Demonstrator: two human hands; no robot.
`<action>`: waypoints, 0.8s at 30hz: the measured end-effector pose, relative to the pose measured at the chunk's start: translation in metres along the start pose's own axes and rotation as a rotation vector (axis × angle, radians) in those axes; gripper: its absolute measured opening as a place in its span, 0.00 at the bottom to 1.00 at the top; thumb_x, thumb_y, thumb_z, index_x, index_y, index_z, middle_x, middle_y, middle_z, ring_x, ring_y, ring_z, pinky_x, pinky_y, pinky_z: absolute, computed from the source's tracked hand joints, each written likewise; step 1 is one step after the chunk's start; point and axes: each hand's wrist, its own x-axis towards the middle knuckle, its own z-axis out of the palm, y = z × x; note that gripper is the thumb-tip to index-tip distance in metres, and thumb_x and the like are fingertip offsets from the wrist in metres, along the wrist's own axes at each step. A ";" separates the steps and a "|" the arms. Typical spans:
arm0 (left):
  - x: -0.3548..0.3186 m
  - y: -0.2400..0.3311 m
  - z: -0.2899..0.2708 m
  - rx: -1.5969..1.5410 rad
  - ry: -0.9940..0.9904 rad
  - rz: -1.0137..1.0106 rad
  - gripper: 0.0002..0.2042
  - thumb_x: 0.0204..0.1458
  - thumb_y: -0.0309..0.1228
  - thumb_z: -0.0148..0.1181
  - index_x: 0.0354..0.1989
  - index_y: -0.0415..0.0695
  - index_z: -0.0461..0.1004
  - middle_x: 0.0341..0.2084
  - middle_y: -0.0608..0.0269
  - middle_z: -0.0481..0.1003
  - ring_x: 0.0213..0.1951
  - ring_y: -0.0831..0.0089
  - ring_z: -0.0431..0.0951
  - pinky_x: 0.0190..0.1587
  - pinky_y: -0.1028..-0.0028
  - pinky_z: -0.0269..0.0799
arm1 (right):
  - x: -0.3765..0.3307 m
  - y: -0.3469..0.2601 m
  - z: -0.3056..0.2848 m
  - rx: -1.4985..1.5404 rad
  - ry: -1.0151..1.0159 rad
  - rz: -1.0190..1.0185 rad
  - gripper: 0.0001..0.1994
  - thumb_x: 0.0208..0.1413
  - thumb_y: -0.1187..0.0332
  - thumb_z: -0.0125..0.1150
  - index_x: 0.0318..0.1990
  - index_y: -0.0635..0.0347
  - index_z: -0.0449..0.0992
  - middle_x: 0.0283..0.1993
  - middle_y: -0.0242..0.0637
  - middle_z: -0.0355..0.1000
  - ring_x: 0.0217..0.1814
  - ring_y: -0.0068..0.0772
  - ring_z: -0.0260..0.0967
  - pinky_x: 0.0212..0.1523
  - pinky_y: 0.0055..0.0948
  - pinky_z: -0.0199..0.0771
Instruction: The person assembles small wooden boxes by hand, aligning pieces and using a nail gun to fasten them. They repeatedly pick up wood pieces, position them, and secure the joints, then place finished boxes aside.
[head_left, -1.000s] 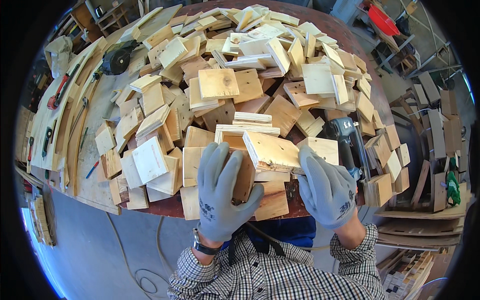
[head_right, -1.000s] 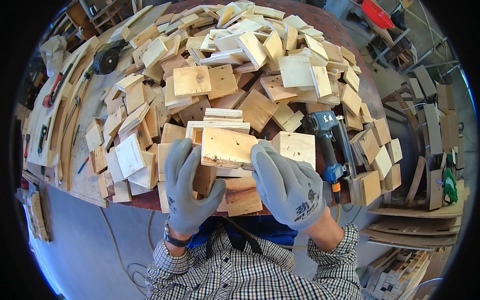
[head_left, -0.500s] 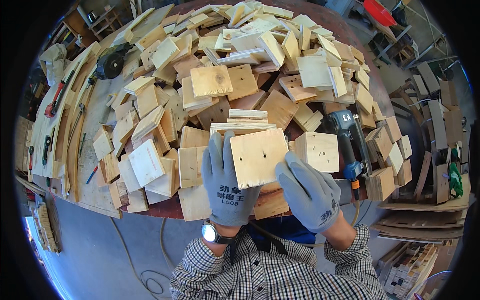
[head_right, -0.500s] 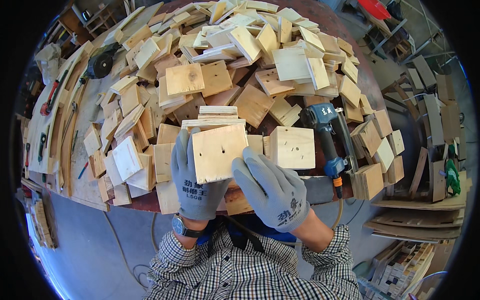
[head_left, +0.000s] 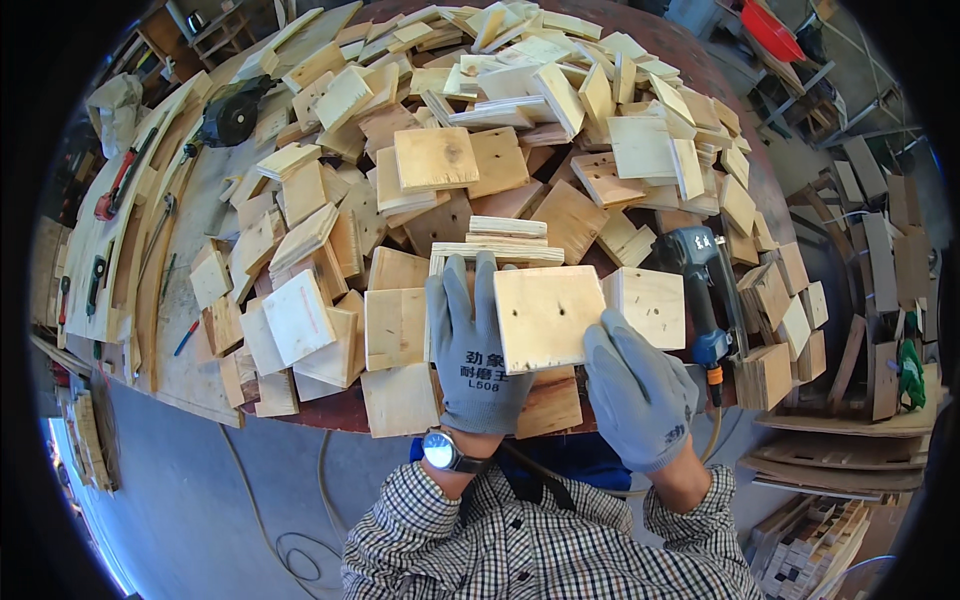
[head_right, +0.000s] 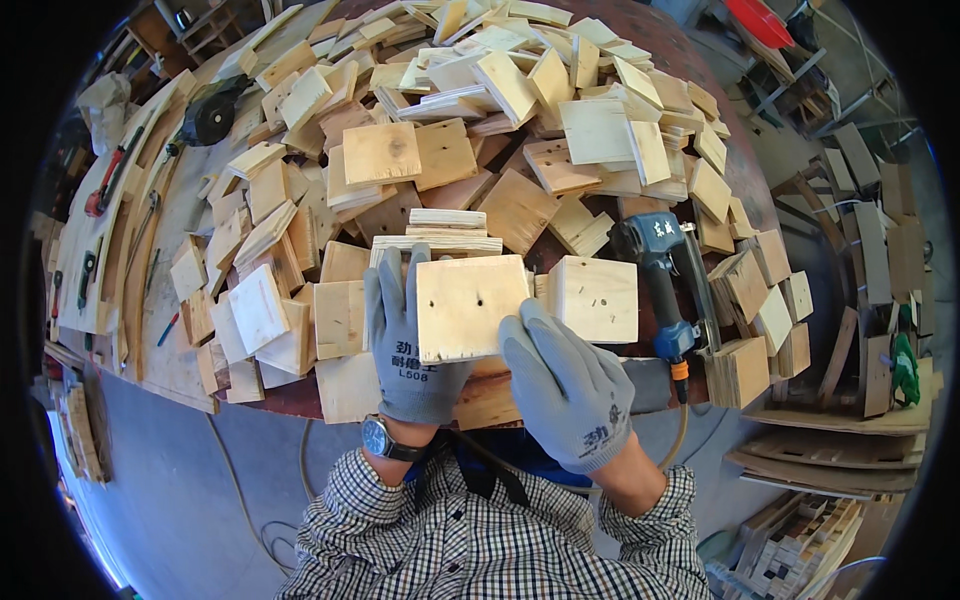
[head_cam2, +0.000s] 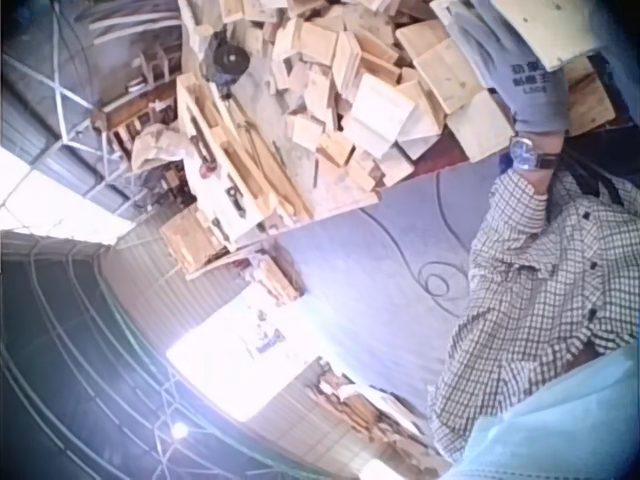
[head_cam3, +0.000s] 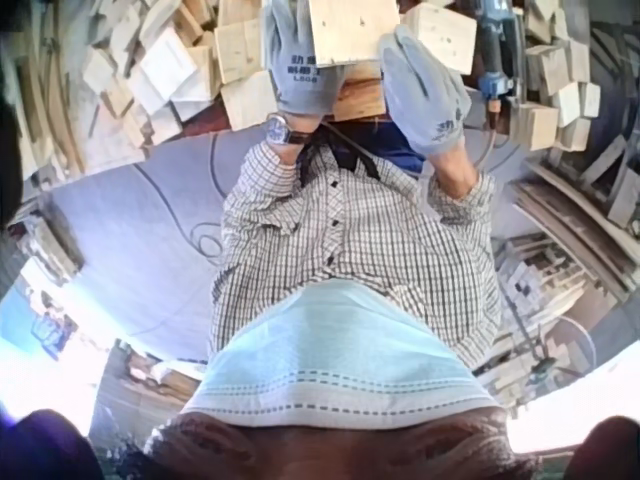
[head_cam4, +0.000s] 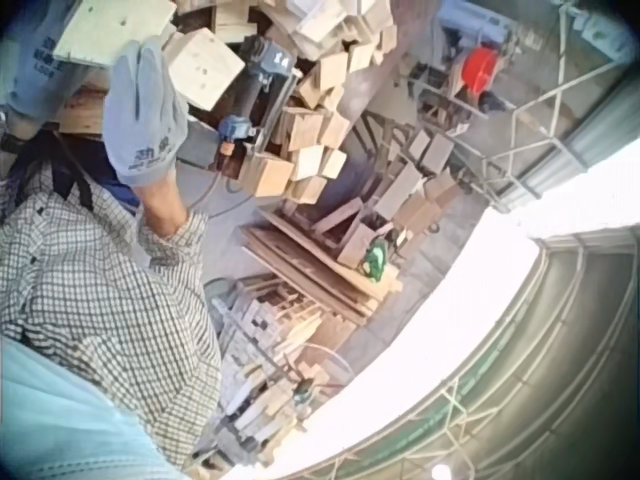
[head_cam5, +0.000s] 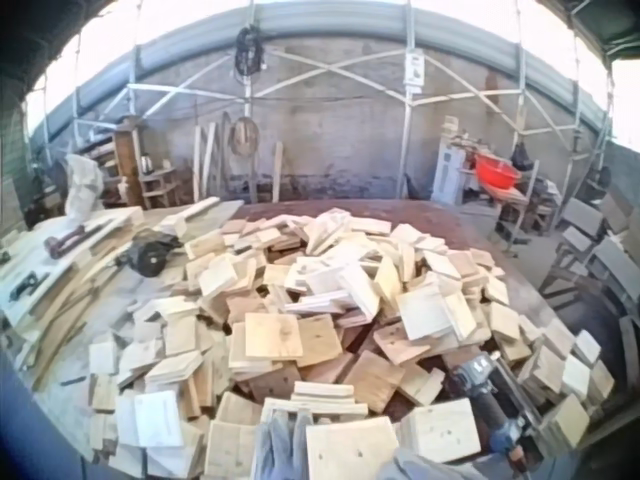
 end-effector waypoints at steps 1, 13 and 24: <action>0.000 0.000 -0.002 0.032 -0.011 0.006 0.37 0.56 0.50 0.67 0.71 0.44 0.68 0.71 0.47 0.63 0.74 0.38 0.57 0.75 0.37 0.51 | -0.002 -0.002 -0.002 -0.013 0.000 0.022 0.21 0.54 0.70 0.69 0.57 0.60 0.83 0.61 0.45 0.80 0.56 0.35 0.82 0.48 0.29 0.80; -0.025 -0.042 -0.059 -0.102 -0.108 -0.143 0.38 0.52 0.43 0.76 0.70 0.39 0.68 0.68 0.41 0.67 0.67 0.43 0.70 0.63 0.53 0.73 | -0.009 -0.017 0.026 0.058 0.003 0.077 0.23 0.55 0.69 0.68 0.60 0.58 0.81 0.63 0.41 0.77 0.58 0.34 0.80 0.51 0.31 0.77; -0.020 -0.056 -0.056 -0.264 -0.139 -0.063 0.30 0.50 0.31 0.76 0.63 0.42 0.76 0.67 0.47 0.71 0.59 0.48 0.78 0.61 0.60 0.77 | -0.001 -0.025 0.080 0.208 -0.094 0.067 0.26 0.54 0.68 0.66 0.63 0.56 0.77 0.68 0.38 0.71 0.63 0.39 0.74 0.59 0.38 0.75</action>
